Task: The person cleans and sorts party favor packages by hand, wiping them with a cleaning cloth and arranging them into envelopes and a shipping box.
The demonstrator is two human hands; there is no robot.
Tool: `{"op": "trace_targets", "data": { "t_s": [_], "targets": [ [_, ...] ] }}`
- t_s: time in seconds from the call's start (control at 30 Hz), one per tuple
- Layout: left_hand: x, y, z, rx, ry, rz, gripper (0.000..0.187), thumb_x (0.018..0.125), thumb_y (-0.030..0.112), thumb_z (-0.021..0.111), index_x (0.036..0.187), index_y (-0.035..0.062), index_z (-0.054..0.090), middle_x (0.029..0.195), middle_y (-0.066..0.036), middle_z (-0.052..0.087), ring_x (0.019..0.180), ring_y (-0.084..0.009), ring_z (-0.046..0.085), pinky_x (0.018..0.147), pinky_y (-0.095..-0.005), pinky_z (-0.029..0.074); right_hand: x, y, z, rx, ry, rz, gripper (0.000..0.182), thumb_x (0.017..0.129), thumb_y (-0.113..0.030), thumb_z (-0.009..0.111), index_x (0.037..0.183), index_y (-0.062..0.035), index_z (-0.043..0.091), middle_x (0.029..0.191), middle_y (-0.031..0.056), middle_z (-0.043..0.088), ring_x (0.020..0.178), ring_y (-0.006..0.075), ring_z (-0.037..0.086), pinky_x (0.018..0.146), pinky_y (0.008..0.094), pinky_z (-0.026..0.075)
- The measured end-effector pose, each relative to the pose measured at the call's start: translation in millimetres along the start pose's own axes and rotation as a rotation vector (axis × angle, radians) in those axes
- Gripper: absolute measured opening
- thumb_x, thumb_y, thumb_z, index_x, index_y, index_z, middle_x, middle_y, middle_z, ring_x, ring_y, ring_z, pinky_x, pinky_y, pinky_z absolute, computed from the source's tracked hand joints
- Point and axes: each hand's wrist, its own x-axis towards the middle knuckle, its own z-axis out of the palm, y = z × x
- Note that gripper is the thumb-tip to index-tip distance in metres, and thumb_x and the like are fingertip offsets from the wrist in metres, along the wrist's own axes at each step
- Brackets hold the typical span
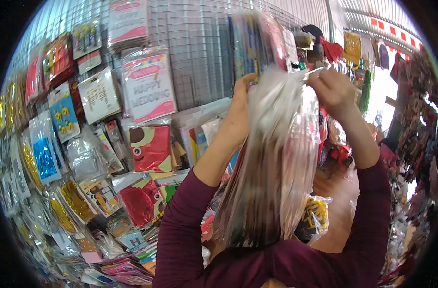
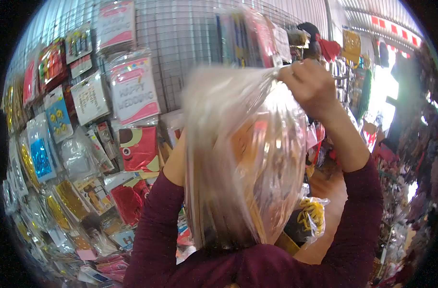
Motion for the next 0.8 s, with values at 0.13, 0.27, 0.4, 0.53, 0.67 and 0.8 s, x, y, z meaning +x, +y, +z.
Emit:
{"op": "trace_targets", "data": {
  "t_s": [0.13,0.27,0.4,0.53,0.67,0.8],
  "targets": [
    [-38,-26,-53,-0.106,-0.166,-0.156,0.056,0.092,0.032,0.040,0.134,0.0035,0.019,0.127,-0.022,0.037,0.121,-0.0304,0.034,0.100,-0.0365,0.027,43,23,8,-0.144,0.068,0.077,0.009,0.068,-0.010,0.061,0.075,-0.0129,0.058,0.060,0.0023,0.043,0.055,0.0170,0.050,0.046,0.0300,0.039],
    [-91,-3,-88,-0.444,-0.169,-0.356,0.057,0.093,0.035,0.033,0.136,0.0029,0.015,0.134,-0.021,0.028,0.127,-0.0322,0.025,0.104,-0.0376,0.018,80,49,17,-0.253,0.098,0.176,0.011,0.069,-0.007,0.060,0.077,-0.0138,0.058,0.067,0.0015,0.052,0.059,0.0174,0.056,0.050,0.0292,0.045],
    [-120,28,-104,-0.116,-0.340,0.025,0.061,0.092,0.037,0.031,0.138,0.0013,0.011,0.142,-0.021,0.012,0.132,-0.0346,0.010,0.106,-0.0402,0.011,67,114,52,-0.048,0.125,0.437,0.011,0.083,-0.018,0.049,0.085,-0.0111,0.057,0.075,0.0093,0.057,0.071,0.0278,0.059,0.055,0.0381,0.047],
    [-136,68,-118,-0.061,-0.533,0.191,0.066,0.086,0.023,0.044,0.138,0.0015,0.011,0.142,-0.023,0.005,0.133,-0.0360,0.005,0.107,-0.0417,0.008,109,125,47,-0.139,0.121,0.401,0.013,0.082,-0.018,0.048,0.085,-0.0106,0.058,0.076,0.0100,0.058,0.071,0.0281,0.060,0.055,0.0389,0.047],
    [-150,74,-146,-0.054,-0.603,0.144,0.070,0.080,0.014,0.049,0.139,0.0052,0.010,0.142,-0.024,0.005,0.133,-0.0366,0.006,0.107,-0.0417,0.008,145,136,20,-0.271,0.119,0.392,0.015,0.082,-0.018,0.048,0.084,-0.0099,0.060,0.078,0.0110,0.060,0.071,0.0285,0.060,0.055,0.0400,0.046],
    [-143,69,-184,0.257,-0.490,0.002,0.069,0.081,0.026,0.048,0.138,0.0067,0.016,0.142,-0.023,0.010,0.133,-0.0359,0.009,0.106,-0.0431,0.010,173,139,1,-0.367,0.129,0.425,0.018,0.081,-0.018,0.047,0.084,-0.0092,0.062,0.079,0.0120,0.061,0.070,0.0289,0.061,0.055,0.0411,0.046]
  ]
}}
